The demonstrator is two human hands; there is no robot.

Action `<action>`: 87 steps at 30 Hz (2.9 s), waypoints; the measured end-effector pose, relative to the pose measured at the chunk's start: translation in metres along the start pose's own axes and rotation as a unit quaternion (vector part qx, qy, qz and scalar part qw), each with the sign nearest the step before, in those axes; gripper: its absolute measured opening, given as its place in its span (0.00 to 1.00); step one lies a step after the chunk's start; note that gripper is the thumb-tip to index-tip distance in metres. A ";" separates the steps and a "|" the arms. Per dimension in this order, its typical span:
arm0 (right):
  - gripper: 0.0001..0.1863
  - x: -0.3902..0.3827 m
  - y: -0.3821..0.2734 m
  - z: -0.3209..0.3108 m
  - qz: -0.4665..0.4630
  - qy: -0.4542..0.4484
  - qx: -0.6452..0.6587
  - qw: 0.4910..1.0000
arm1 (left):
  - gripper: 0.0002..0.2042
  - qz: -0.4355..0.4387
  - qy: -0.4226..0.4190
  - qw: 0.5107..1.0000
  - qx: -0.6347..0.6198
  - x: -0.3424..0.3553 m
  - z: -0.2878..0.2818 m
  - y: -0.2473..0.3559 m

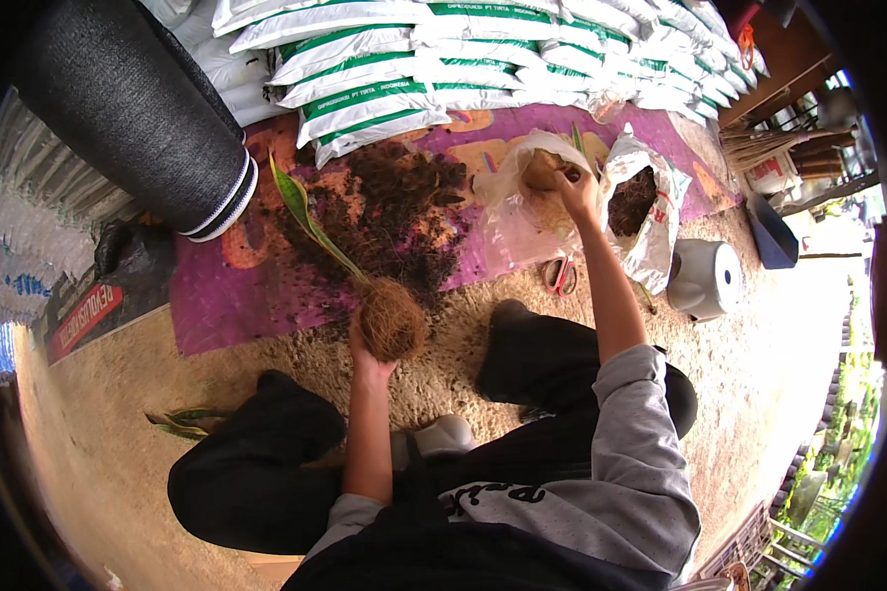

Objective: The person sits on the floor and wraps a plant's root ball with coir fiber by hand. They repeatedly pull strands from a nearby bag, wrap them around the roots, and tuck them in to form a compact bundle. The person then places the wrapped root ball into a cardboard box.

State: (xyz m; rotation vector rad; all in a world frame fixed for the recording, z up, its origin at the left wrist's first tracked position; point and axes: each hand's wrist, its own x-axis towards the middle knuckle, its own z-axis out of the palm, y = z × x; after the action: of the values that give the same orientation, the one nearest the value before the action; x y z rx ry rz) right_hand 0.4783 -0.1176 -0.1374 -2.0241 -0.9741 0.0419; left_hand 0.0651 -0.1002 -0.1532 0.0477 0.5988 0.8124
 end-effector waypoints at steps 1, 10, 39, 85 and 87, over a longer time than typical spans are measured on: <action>0.18 0.004 -0.005 -0.006 0.052 -0.118 0.009 0.992 | 0.18 0.006 -0.006 1.000 0.003 0.000 -0.001 -0.001; 0.22 -0.005 0.037 0.003 0.046 -0.309 -0.277 0.909 | 0.18 -0.015 -0.015 1.000 -0.019 -0.004 0.000 -0.003; 0.23 -0.047 0.031 0.055 -0.201 -0.318 -0.471 0.798 | 0.18 0.000 0.014 1.000 0.002 -0.004 -0.010 0.003; 0.32 0.043 -0.159 -0.123 -0.200 -0.345 -0.470 0.788 | 0.18 -0.022 -0.012 1.000 -0.011 -0.036 0.018 0.009; 0.26 0.036 -0.177 -0.114 -0.071 -0.452 -0.568 0.684 | 0.18 -0.020 -0.003 1.000 -0.012 -0.040 0.021 0.011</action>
State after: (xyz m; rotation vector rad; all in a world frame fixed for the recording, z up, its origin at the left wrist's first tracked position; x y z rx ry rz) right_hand 0.4356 -0.1162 0.0723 -3.1279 -2.1638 0.5132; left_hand 0.0472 -0.1165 -0.1134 0.0152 0.5832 0.7797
